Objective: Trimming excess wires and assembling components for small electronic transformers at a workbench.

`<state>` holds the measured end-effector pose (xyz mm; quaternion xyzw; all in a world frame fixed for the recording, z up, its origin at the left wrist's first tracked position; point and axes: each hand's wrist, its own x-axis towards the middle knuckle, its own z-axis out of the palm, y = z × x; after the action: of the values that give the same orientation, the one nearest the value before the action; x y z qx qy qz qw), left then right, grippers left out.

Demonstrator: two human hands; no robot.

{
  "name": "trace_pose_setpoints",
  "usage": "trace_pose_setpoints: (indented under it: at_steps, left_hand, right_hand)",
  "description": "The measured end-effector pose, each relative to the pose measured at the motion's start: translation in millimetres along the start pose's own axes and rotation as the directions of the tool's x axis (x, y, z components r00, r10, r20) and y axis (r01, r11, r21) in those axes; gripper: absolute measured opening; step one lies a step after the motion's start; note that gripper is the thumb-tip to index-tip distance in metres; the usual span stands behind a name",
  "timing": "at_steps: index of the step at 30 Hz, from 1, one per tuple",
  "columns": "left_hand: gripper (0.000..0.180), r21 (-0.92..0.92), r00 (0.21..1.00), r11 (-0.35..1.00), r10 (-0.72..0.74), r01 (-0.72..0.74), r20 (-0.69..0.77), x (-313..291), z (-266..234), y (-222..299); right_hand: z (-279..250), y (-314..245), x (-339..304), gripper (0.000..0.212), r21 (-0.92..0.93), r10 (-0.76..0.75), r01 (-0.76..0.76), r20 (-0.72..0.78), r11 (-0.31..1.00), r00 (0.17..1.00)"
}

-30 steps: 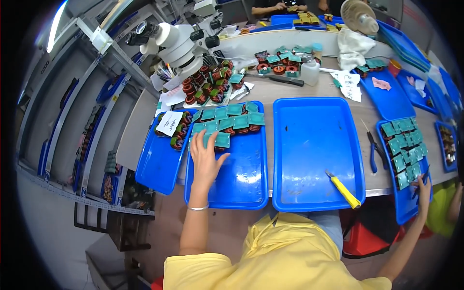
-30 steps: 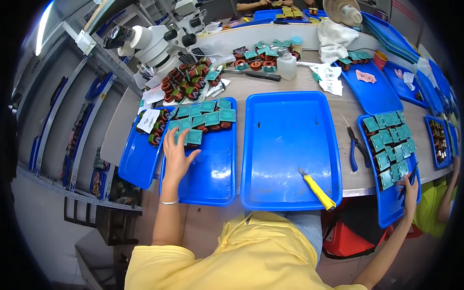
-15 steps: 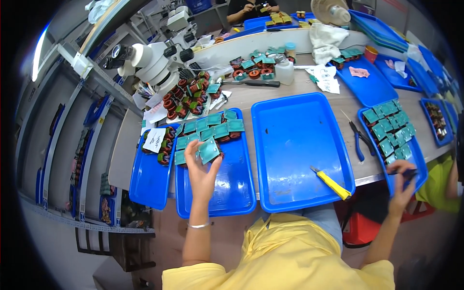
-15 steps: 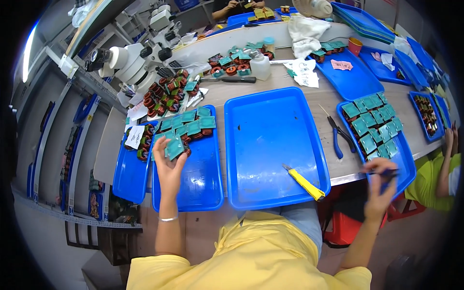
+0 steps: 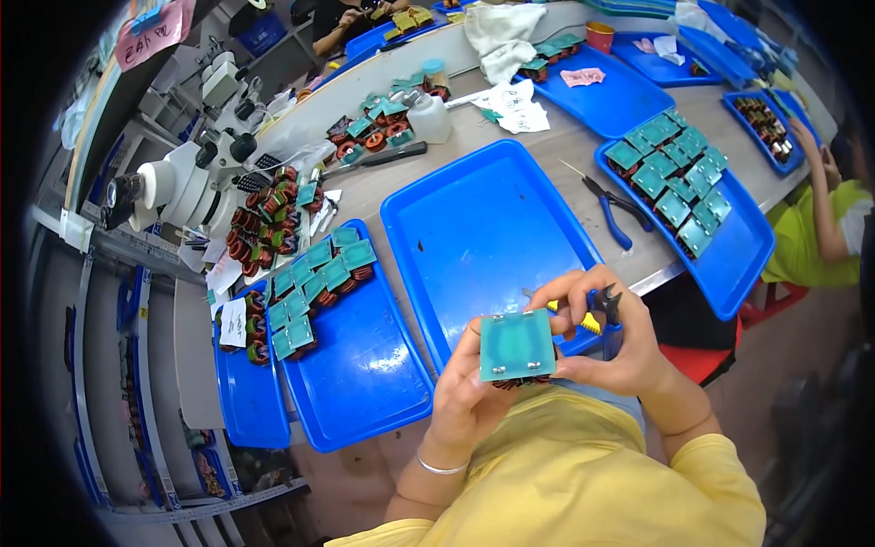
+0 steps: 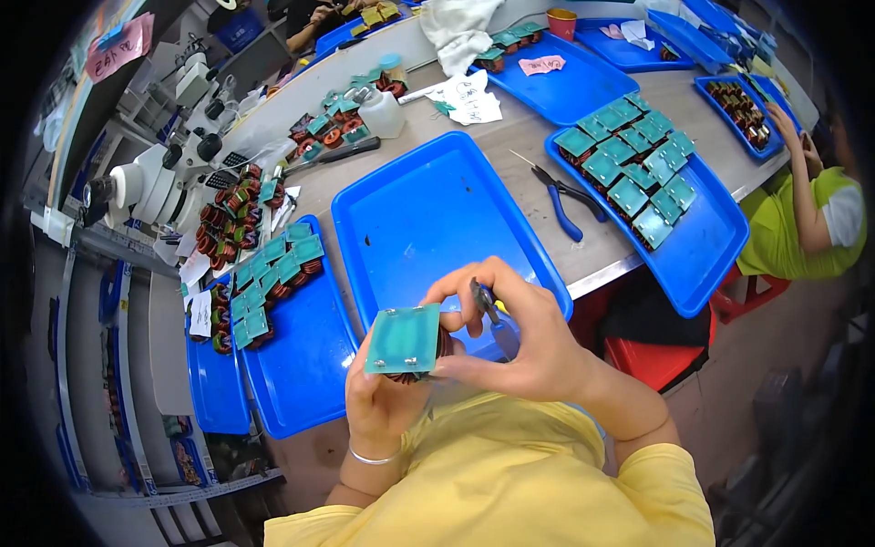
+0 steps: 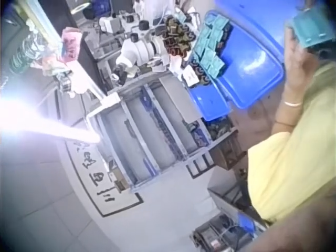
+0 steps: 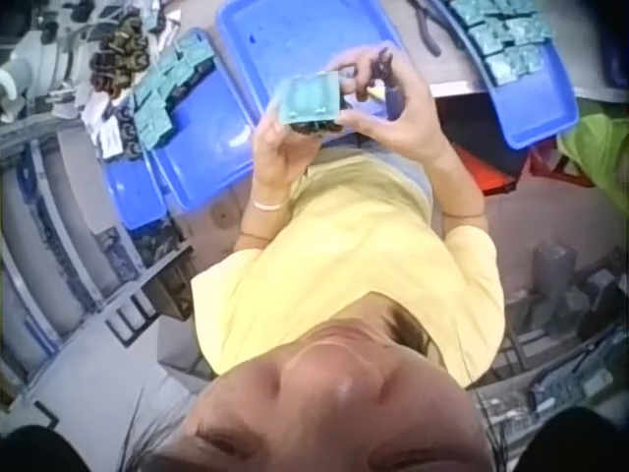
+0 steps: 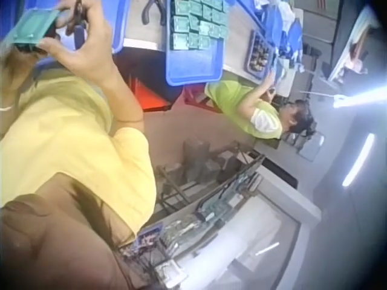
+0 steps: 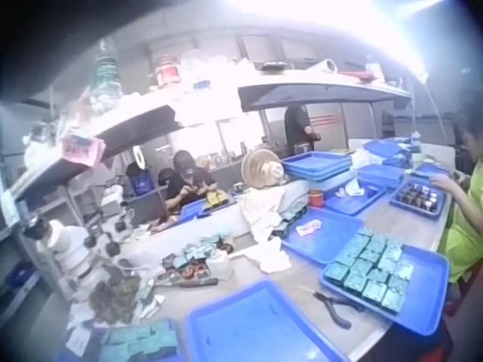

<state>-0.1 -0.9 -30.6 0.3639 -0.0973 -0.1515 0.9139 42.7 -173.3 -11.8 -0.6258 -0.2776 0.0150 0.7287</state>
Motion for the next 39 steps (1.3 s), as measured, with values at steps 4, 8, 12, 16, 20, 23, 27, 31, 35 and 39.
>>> trace_pose_setpoints:
  at_steps: [4, 8, 12, 16, 20, 23, 27, 31, 35, 39]
  left_hand:
    - [0.047, -0.013, 0.999, 1.0, -0.001, 0.001, -0.036, 1, 6, -2]
    - [0.05, -0.045, 0.998, 0.999, -0.001, -0.002, -0.06, 2, 8, -5]
    - [0.051, -0.058, 0.995, 0.998, -0.01, 0.004, -0.095, -1, 9, -6]
    - [0.054, -0.119, 0.992, 0.99, -0.089, 0.079, -0.085, 0, 10, -5]
    - [0.056, -0.172, 0.989, 0.975, -0.146, 0.14, -0.026, -2, 4, -8]
    - [0.056, -0.195, 0.989, 0.971, -0.148, 0.14, -0.025, -3, 4, -10]
    - [0.056, -0.208, 0.987, 0.968, -0.154, 0.143, -0.038, -4, 5, -10]
    - [0.055, -0.24, 0.988, 0.961, -0.15, 0.14, -0.025, -5, 2, -11]
    - [0.055, -0.488, 0.975, 0.846, -0.157, 0.214, 0.156, -1, -8, -19]
    - [0.054, -0.546, 0.973, 0.805, -0.176, 0.23, 0.151, -2, -11, -26]
  right_hand:
    - [-1, 3, -1, 0.041, 0.019, 0.001, -0.001, -0.032, 1.0, 1.0]
    - [-5, 5, -1, 0.041, -0.052, -0.04, 0.038, -0.033, 0.998, 0.999]
    - [-4, 5, -2, 0.04, -0.006, 0.023, -0.023, -0.057, 1.0, 0.998]
    - [-5, 5, -2, 0.039, 0.018, 0.051, -0.05, -0.096, 0.999, 0.994]
    - [-4, 3, -3, 0.038, 0.026, 0.102, -0.099, -0.114, 0.995, 0.988]
    - [-5, 5, -5, 0.039, 0.027, 0.125, -0.123, -0.094, 0.992, 0.988]
    - [-5, 4, -6, 0.039, 0.039, 0.149, -0.146, -0.091, 0.989, 0.985]
    - [-2, 3, -5, 0.037, 0.066, 0.136, -0.129, -0.11, 0.989, 0.985]
    - [-1, 3, -4, 0.036, -0.023, 0.075, -0.08, -0.15, 0.997, 0.986]
    - [2, 2, -2, 0.038, -0.013, 0.079, -0.082, -0.162, 0.997, 0.984]
